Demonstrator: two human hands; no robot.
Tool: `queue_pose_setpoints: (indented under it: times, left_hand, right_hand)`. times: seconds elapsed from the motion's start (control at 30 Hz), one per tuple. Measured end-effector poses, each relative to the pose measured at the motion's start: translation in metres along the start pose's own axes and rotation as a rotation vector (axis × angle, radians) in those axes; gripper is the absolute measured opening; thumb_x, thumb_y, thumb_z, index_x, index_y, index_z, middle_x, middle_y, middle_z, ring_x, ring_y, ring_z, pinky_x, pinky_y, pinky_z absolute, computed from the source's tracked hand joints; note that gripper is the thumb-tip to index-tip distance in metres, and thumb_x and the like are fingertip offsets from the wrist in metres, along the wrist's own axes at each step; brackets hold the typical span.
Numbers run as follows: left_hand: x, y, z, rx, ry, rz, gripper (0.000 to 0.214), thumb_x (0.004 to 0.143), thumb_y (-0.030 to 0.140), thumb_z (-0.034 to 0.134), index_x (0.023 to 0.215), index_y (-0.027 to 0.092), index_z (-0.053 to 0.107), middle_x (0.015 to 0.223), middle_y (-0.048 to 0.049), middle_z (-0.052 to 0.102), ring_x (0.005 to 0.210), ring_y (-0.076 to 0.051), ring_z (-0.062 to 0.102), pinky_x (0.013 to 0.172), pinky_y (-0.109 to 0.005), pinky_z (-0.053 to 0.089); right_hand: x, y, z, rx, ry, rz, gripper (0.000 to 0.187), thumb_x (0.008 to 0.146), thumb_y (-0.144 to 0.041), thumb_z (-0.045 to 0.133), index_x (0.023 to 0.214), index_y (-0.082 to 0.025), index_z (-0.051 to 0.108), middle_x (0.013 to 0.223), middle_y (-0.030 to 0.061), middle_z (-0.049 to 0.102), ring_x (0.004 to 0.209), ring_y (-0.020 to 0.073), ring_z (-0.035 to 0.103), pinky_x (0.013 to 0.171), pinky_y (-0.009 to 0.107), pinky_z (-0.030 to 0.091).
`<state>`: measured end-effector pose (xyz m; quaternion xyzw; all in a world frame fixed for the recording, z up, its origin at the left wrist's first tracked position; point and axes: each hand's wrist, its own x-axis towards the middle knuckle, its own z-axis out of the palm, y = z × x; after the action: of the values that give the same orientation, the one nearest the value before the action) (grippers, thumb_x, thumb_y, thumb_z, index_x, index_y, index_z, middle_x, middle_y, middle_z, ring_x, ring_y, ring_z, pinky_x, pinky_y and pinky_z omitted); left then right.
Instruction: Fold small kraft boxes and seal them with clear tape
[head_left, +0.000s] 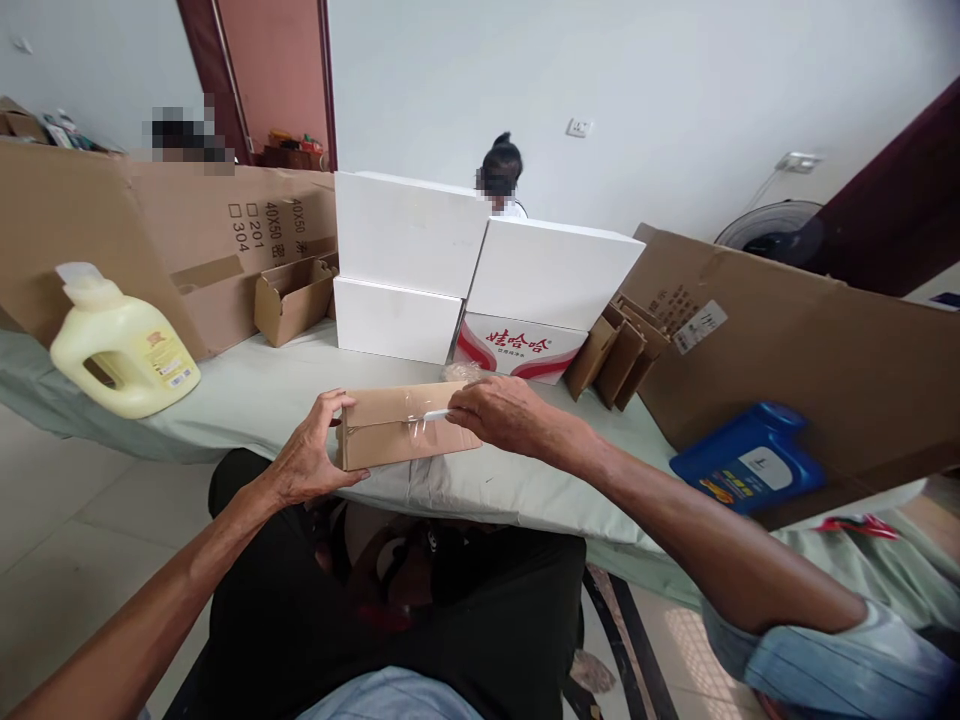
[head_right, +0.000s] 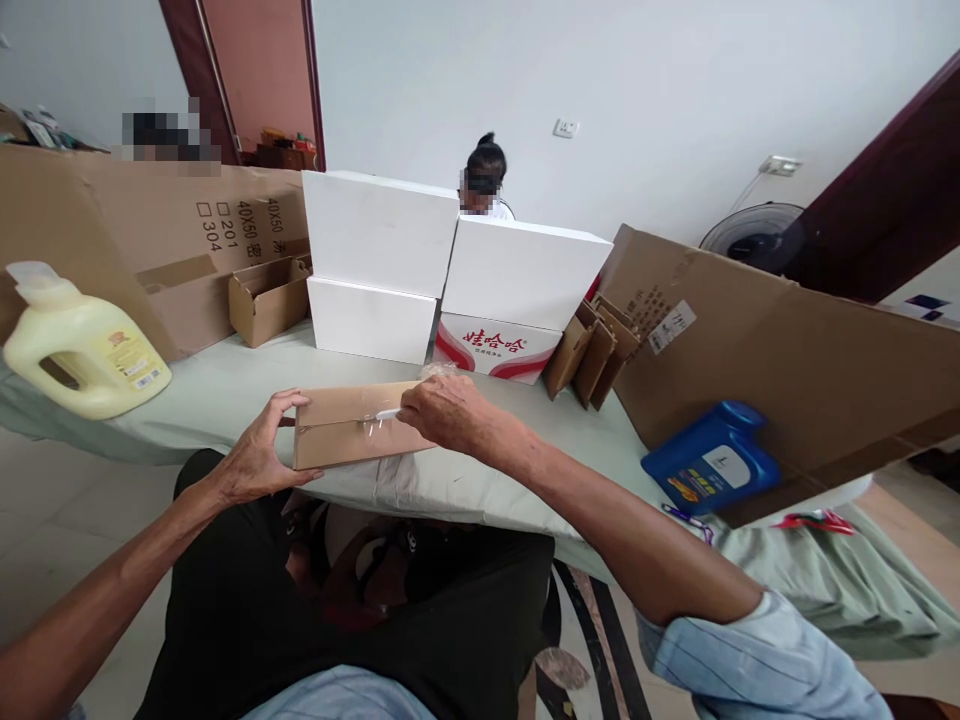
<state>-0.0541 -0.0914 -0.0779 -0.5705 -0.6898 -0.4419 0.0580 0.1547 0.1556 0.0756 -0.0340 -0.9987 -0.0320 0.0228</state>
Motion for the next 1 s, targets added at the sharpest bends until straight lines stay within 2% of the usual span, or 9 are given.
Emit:
queue_pose_setpoints:
  times: [0.2,0.4,0.53,0.67,0.73,0.8,0.83,0.93,1.0]
  left_hand:
    - [0.005,0.006,0.010,-0.045,-0.037,0.005,0.100,0.069,0.032,0.095,0.152,0.029,0.039,0.157,-0.0166,0.050,0.146,-0.039,0.057,0.113,-0.056,0.060]
    - [0.003,0.007,0.011,-0.021,-0.026,0.029,0.094,0.072,0.029,0.089,0.152,0.026,0.040,0.156,-0.0187,0.050,0.149,-0.040,0.055,0.114,-0.057,0.059]
    - [-0.004,0.002,0.007,-0.031,-0.010,0.012,0.093,0.072,0.028,0.089,0.151,0.028,0.041,0.155,-0.0177,0.050,0.151,-0.040,0.053,0.109,-0.054,0.063]
    - [-0.007,-0.004,0.009,-0.050,-0.009,0.006,0.096,0.072,0.027,0.089,0.154,0.028,0.039,0.158,-0.0175,0.049,0.152,-0.040,0.053,0.112,-0.056,0.062]
    - [-0.008,-0.006,0.010,-0.053,0.008,-0.005,0.098,0.073,0.029,0.090,0.156,0.028,0.037,0.159,-0.0173,0.050,0.151,-0.039,0.054,0.115,-0.057,0.060]
    - [-0.007,-0.008,0.010,-0.061,0.011,-0.017,0.103,0.073,0.031,0.092,0.158,0.029,0.035,0.161,-0.0171,0.049,0.151,-0.039,0.055,0.117,-0.059,0.058]
    - [-0.007,-0.008,0.010,-0.068,0.005,-0.023,0.105,0.072,0.031,0.093,0.159,0.029,0.034,0.163,-0.0172,0.048,0.152,-0.039,0.054,0.117,-0.060,0.057]
    - [-0.008,-0.009,0.008,-0.089,-0.020,-0.051,0.111,0.071,0.034,0.095,0.161,0.030,0.031,0.167,-0.0189,0.046,0.154,-0.041,0.053,0.118,-0.063,0.056]
    - [-0.008,-0.010,0.007,-0.105,-0.028,-0.067,0.112,0.071,0.034,0.096,0.161,0.030,0.030,0.168,-0.0207,0.044,0.155,-0.042,0.052,0.118,-0.064,0.056]
  right_hand:
    - [-0.011,0.019,-0.008,-0.011,-0.076,0.133,0.033,0.111,-0.031,0.060,0.085,-0.020,0.075,0.079,0.0055,0.071,0.067,0.0151,0.056,0.062,0.033,0.023]
    - [-0.009,0.028,-0.006,0.002,-0.056,0.089,0.027,0.110,-0.034,0.062,0.094,-0.022,0.080,0.087,0.0078,0.076,0.075,0.0188,0.063,0.063,0.032,0.026]
    - [-0.011,0.050,-0.002,-0.014,-0.024,0.130,0.022,0.106,-0.031,0.064,0.095,-0.023,0.081,0.089,0.0071,0.077,0.079,0.0206,0.065,0.065,0.030,0.029]
    - [-0.026,0.082,0.007,0.233,0.054,0.064,0.028,0.107,-0.042,0.062,0.099,-0.023,0.081,0.088,0.0043,0.076,0.080,0.0194,0.064,0.069,0.029,0.038]
    - [-0.037,0.099,0.024,0.381,0.149,0.065,0.038,0.108,-0.050,0.056,0.099,-0.021,0.078,0.088,0.0039,0.074,0.078,0.0183,0.063,0.070,0.028,0.042]
    - [-0.050,0.111,0.055,0.428,0.292,0.151,0.043,0.108,-0.053,0.051,0.099,-0.018,0.075,0.087,0.0047,0.072,0.077,0.0183,0.062,0.070,0.028,0.044]
    - [-0.057,0.114,0.076,0.409,0.356,0.214,0.042,0.108,-0.052,0.051,0.098,-0.018,0.073,0.087,0.0051,0.071,0.077,0.0185,0.062,0.070,0.028,0.045]
    - [-0.075,0.111,0.148,0.284,0.362,0.430,0.039,0.108,-0.046,0.047,0.084,-0.021,0.063,0.071,0.0016,0.064,0.065,0.0179,0.058,0.061,0.026,0.042]
    - [-0.083,0.104,0.188,0.259,0.386,0.473,0.037,0.108,-0.045,0.049,0.080,-0.023,0.060,0.068,0.0012,0.061,0.063,0.0195,0.058,0.059,0.027,0.041]
